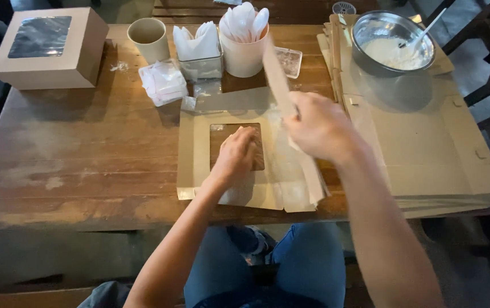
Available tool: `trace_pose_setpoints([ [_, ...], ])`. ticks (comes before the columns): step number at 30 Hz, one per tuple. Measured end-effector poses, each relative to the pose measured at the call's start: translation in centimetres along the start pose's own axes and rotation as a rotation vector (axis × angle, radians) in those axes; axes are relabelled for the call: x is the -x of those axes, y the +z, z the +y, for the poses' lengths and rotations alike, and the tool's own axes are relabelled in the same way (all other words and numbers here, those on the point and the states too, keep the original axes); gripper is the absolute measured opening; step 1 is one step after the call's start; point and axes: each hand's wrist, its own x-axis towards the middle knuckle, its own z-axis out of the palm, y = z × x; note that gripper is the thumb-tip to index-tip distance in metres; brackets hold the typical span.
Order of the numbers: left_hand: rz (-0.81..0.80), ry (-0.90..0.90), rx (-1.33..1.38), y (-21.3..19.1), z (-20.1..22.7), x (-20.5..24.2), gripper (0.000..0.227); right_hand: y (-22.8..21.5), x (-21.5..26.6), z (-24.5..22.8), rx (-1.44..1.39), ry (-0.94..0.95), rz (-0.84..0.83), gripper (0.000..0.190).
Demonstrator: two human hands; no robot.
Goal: Assembling a cardboard pastry box by folding flaps and using adhesive strips.
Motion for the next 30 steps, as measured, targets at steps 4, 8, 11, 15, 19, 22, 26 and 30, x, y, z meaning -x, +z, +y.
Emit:
trace_pose_setpoints([
  [4, 0.073, -0.252, 0.618, -5.4, 1.8, 1.8, 0.044, 3.7, -3.1, -0.9, 0.14, -0.057, -0.075, 0.049],
  [8, 0.045, -0.214, 1.153, -5.2, 0.3, 1.9, 0.064, 7.9, -4.0, -2.6, 0.14, -0.086, -0.087, 0.046],
  [11, -0.012, -0.283, 1.268, -7.5, 1.3, 2.8, 0.068, 12.7, -5.6, -2.1, 0.152, -0.143, -0.037, 0.044],
  [15, 0.006, -0.318, 1.097, -5.7, -2.0, 2.3, 0.043, 16.5, -6.6, -1.9, 0.214, -0.135, -0.049, 0.055],
  [19, -0.01, -0.363, 0.86, -7.1, -0.9, 1.8, 0.046, 16.0, -5.0, -1.8, 0.173, -0.181, -0.123, 0.074],
  [22, 0.015, -0.316, 0.499, -5.9, -1.9, 1.2, 0.046, 16.2, -3.3, 0.5, 0.111, -0.256, -0.092, 0.065],
  [26, 0.07, -0.177, -0.28, -5.5, 0.9, 1.9, 0.06, 14.8, -0.6, 5.8, 0.184, -0.372, 0.198, 0.037],
  [30, 0.182, 0.009, -0.581, -3.5, 4.3, 3.4, 0.06, 15.3, 3.2, 11.0, 0.194, -0.252, 0.208, 0.04],
])
